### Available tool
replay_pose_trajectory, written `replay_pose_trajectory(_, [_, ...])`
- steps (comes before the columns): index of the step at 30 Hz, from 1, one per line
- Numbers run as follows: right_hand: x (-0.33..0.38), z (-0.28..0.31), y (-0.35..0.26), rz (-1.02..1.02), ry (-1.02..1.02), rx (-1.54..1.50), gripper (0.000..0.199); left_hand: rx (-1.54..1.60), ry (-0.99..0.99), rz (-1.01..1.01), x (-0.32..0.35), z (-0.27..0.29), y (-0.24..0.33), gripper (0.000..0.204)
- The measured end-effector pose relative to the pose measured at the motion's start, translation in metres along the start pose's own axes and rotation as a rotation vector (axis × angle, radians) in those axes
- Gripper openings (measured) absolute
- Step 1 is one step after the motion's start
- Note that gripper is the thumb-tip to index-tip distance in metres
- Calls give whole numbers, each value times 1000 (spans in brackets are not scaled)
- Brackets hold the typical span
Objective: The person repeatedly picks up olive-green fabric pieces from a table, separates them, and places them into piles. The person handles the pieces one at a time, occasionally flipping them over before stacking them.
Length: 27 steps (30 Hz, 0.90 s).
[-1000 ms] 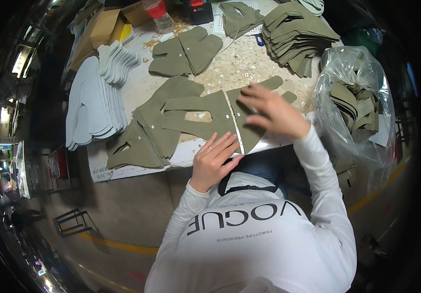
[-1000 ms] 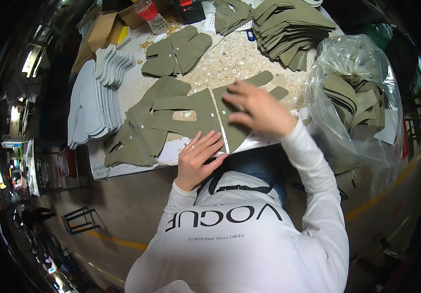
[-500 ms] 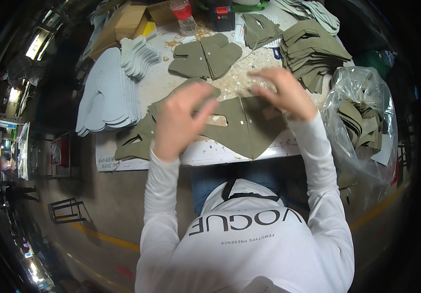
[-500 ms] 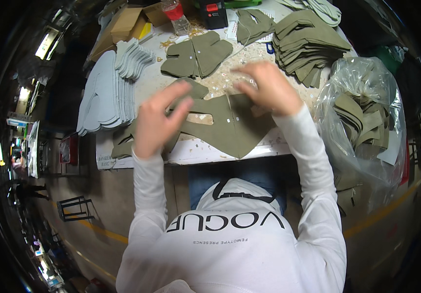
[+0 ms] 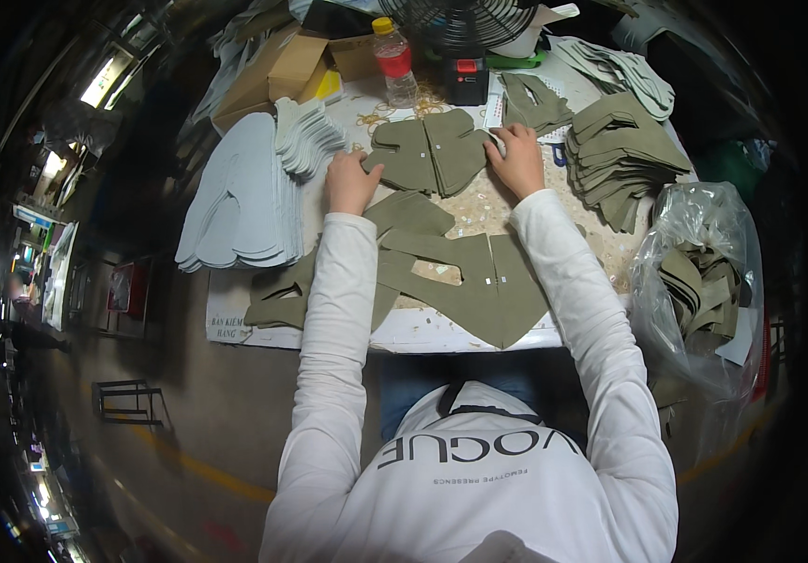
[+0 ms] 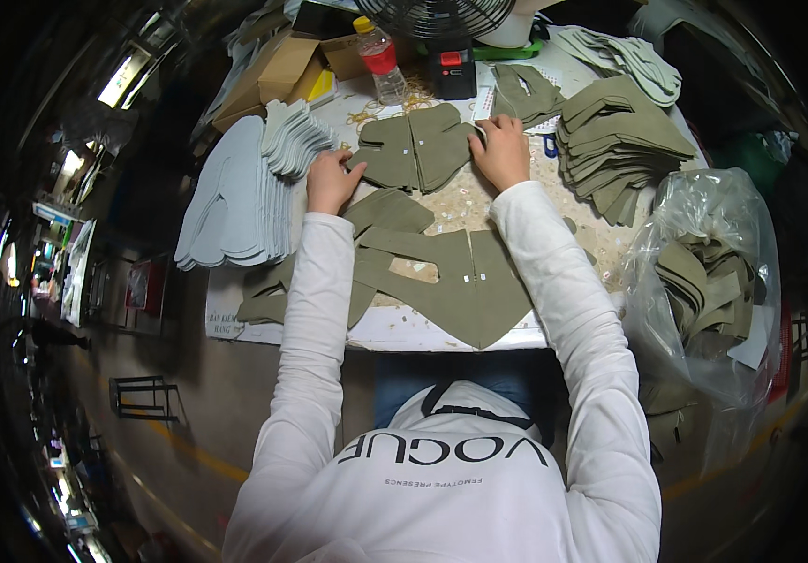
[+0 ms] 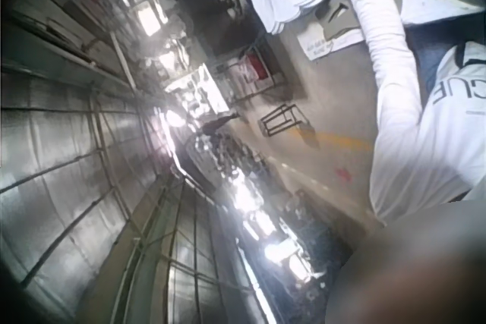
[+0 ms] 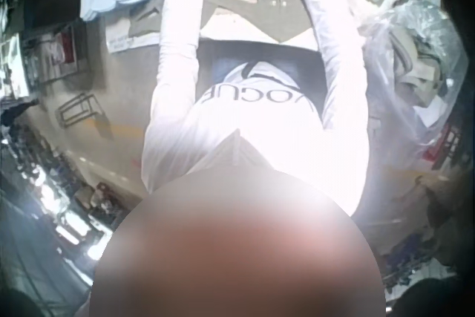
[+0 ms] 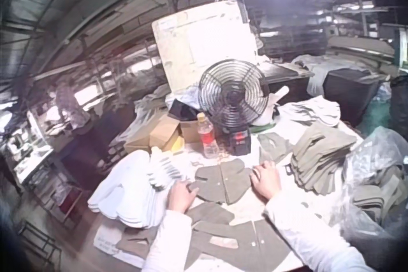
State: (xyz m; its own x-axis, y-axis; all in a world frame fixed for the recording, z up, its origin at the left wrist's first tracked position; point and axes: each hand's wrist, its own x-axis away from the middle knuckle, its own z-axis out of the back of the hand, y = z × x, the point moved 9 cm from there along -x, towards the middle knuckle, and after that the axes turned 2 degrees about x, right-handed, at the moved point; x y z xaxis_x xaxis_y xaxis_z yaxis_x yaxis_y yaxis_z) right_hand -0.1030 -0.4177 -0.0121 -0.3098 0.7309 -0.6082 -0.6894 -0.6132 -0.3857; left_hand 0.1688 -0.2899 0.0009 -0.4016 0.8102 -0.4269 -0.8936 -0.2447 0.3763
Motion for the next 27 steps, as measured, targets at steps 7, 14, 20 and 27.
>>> replay_pose_trajectory(7, [-4, 19, -21, 60, 80, -103, 24, 97, -50, 83, 0, -2, 2, 33])
replay_pose_trajectory(14, [1, 3, -19, -235, -120, -463, 32, 215, -1, 79, -3, -4, -7, 36])
replay_pose_trajectory(20, [2, -2, -37, -30, -123, -469, 30, 529, -39, 25, -6, -11, 7, 34])
replay_pose_trajectory(27, [-15, 37, -31, -112, -172, -863, 28, 1037, -232, 146, -3, 3, 30, 24])
